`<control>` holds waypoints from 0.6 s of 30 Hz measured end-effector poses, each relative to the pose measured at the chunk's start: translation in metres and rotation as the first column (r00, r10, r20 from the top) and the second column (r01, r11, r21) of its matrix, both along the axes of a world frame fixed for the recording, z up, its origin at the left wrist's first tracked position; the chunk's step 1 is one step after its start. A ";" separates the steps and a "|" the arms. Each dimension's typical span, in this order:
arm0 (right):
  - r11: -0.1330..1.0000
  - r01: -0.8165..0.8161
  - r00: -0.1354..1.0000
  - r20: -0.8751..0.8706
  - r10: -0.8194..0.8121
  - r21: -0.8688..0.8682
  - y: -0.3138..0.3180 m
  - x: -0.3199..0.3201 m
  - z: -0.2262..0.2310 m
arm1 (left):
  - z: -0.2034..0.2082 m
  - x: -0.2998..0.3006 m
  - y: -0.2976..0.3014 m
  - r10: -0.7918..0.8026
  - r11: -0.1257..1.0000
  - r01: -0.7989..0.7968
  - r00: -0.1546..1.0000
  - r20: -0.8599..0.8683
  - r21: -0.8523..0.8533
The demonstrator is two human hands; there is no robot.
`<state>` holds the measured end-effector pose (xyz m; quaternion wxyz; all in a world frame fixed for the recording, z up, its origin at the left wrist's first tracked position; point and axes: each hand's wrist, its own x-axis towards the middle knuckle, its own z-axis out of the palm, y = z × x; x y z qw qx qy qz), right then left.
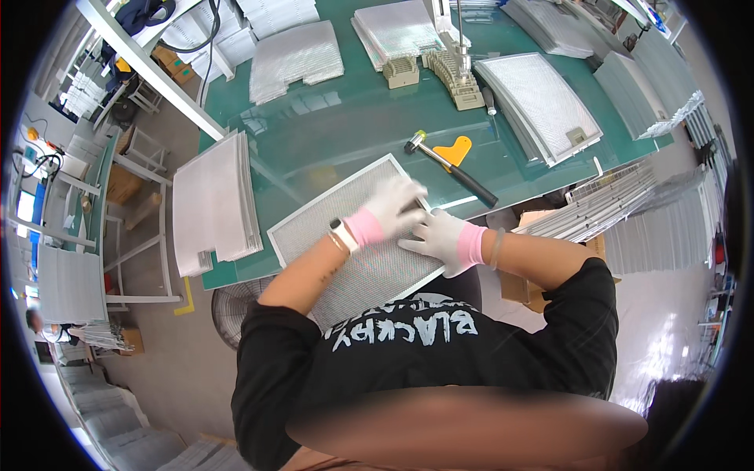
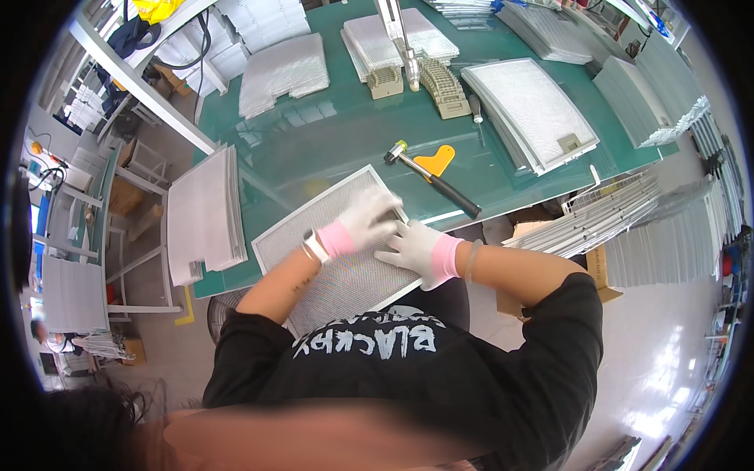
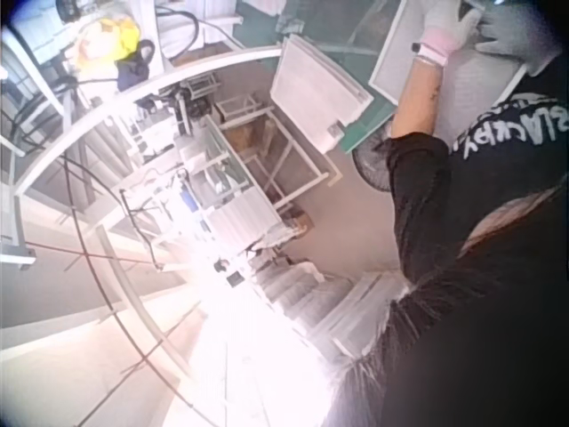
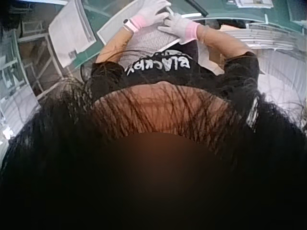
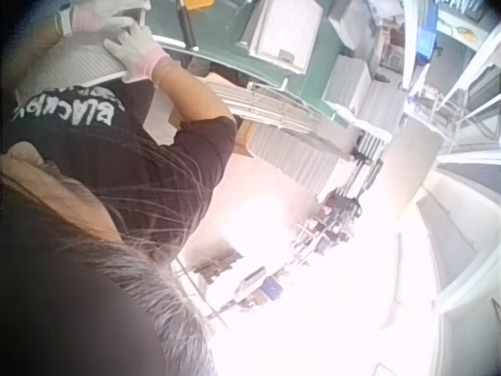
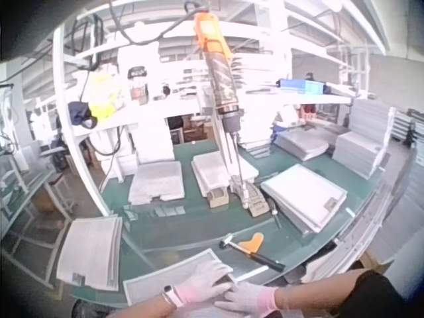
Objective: Assembling industrial mesh filters by fitting metal frames and securing them with a mallet and a press-like tool.
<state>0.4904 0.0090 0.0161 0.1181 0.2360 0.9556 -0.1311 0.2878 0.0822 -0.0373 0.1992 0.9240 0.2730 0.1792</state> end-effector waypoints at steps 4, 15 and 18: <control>0.990 -0.015 0.992 -0.120 0.033 0.143 0.000 0.009 -0.015 | -0.003 -0.003 0.047 0.005 0.945 0.065 0.977 -0.213 0.321; 0.773 0.635 0.509 -0.749 -0.424 -0.007 0.011 0.011 0.009 | 0.125 -0.029 0.068 0.107 0.869 0.049 0.953 -0.282 0.493; 0.680 0.728 0.364 -0.889 -0.277 0.087 0.021 0.001 0.040 | 0.173 -0.042 0.006 0.293 0.827 -0.126 0.928 -0.229 0.547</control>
